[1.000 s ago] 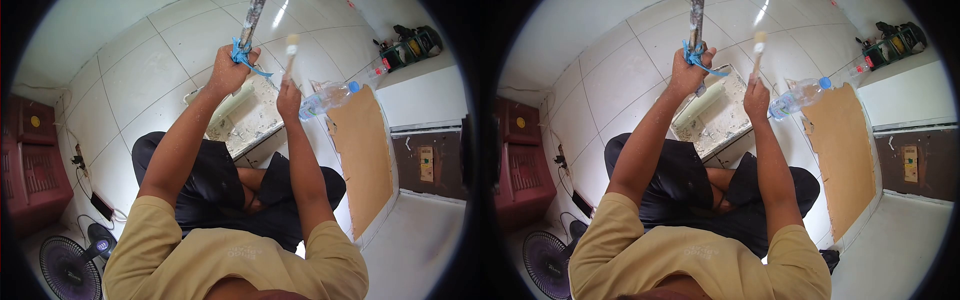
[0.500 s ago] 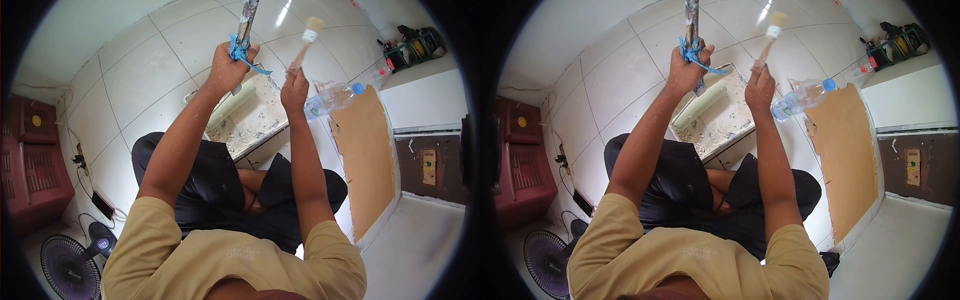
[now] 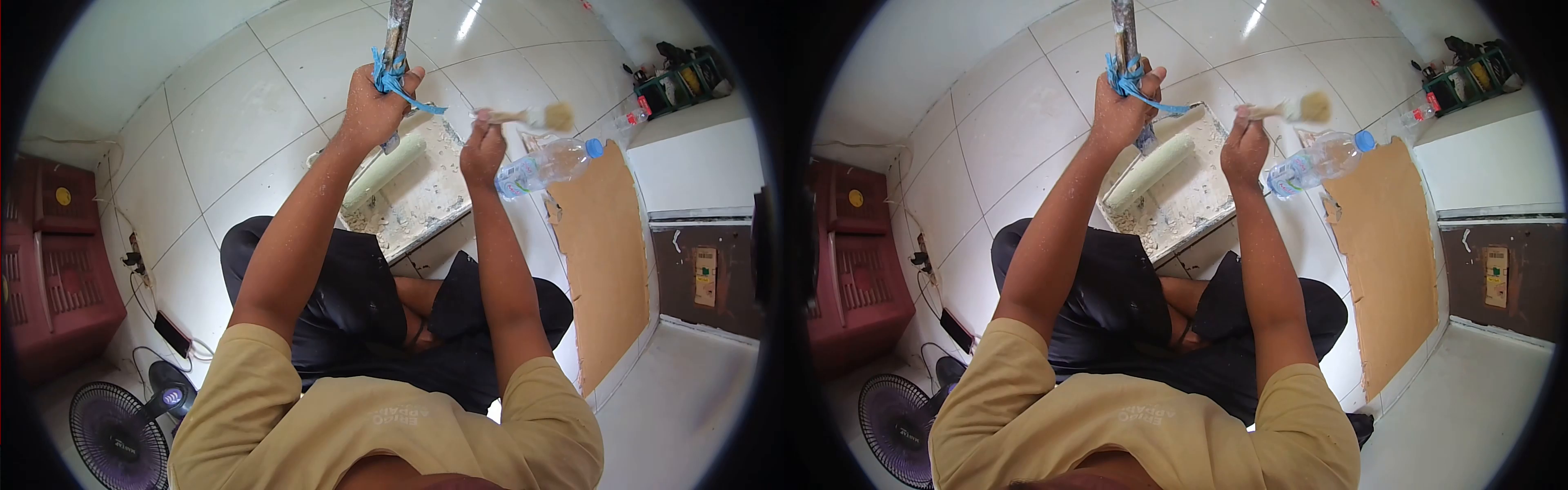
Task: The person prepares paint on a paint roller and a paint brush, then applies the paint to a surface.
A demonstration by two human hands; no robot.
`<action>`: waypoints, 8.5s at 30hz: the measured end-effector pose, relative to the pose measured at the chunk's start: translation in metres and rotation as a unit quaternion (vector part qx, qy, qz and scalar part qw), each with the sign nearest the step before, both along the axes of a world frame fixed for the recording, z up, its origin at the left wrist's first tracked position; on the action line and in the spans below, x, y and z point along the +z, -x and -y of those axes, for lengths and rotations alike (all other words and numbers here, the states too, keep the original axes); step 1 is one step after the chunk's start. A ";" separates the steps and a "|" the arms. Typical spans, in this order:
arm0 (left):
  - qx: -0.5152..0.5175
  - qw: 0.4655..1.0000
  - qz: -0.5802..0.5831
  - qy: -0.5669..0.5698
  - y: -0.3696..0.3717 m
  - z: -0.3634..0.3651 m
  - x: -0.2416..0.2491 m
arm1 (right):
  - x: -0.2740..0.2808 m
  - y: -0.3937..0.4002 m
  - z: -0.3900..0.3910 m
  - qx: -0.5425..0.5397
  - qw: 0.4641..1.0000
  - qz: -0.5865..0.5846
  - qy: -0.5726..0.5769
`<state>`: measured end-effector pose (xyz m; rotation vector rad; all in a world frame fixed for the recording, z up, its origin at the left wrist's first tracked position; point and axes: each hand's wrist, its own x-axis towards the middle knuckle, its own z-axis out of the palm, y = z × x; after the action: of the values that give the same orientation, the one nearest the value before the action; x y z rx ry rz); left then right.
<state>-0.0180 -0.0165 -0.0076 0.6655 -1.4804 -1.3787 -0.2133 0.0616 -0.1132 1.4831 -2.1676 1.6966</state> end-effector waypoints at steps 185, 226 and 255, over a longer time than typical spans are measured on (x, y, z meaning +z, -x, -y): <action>0.116 0.978 0.108 0.133 -0.080 0.113 -0.008 | -0.040 0.145 -0.132 -0.012 0.973 0.151 -0.177; 0.101 0.983 0.093 0.122 -0.081 0.111 -0.022 | 0.066 0.146 -0.273 0.003 0.930 0.031 -0.366; 0.029 0.988 -0.050 0.146 -0.088 0.138 -0.026 | -0.112 0.048 0.033 0.559 0.723 -0.325 -0.242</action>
<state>0.0703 -0.1548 -0.0336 0.4431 -1.5299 -1.1052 -0.2612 0.0282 -0.2250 3.2557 -1.3067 0.2669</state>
